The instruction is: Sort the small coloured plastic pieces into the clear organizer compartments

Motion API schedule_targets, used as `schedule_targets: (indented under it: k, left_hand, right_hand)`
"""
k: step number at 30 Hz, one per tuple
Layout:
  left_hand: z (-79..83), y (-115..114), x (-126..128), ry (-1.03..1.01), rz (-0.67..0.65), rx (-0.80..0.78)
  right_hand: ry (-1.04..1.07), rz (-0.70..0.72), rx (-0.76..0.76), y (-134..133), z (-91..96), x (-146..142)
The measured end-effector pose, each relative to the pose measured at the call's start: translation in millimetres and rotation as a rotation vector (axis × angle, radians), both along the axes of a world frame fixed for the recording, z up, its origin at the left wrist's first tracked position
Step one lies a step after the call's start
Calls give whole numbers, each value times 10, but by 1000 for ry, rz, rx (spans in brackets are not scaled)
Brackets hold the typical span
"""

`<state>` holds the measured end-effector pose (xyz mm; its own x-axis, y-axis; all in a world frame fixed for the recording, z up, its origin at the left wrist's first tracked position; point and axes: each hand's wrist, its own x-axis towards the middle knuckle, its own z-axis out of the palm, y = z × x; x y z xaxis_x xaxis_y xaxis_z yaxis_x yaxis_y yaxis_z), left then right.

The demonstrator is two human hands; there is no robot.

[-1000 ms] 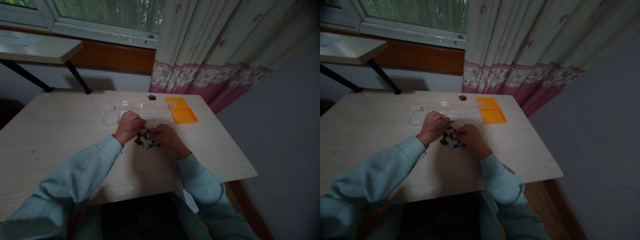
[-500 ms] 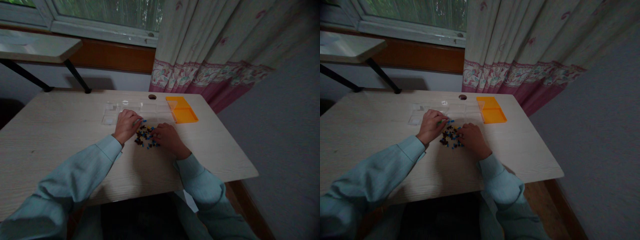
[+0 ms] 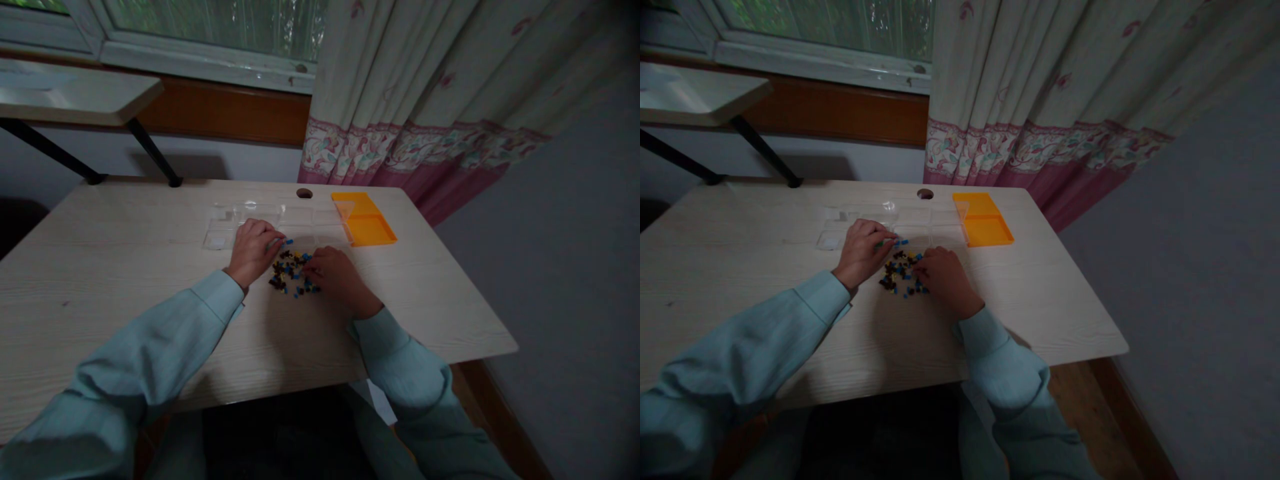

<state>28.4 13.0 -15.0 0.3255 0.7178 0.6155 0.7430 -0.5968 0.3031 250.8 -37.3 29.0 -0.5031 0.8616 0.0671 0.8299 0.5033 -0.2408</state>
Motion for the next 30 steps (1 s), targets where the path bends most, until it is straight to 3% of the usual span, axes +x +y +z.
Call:
schedule_targets:
  k: [11,16,21,30]
  left_hand:
    - [-11,0,13,37,7,7]
    - [45,-39,31,32,-140,41]
    - [54,-83,58,113,-298,127]
    - [62,-94,62,147,-323,193]
  right_hand:
    - [232,-114,78,24,-34,20]
    - [334,-188,118,43,-60,38]
    - [457,-184,38,54,-74,20]
    - [541,-201,-162,44,-41,-12]
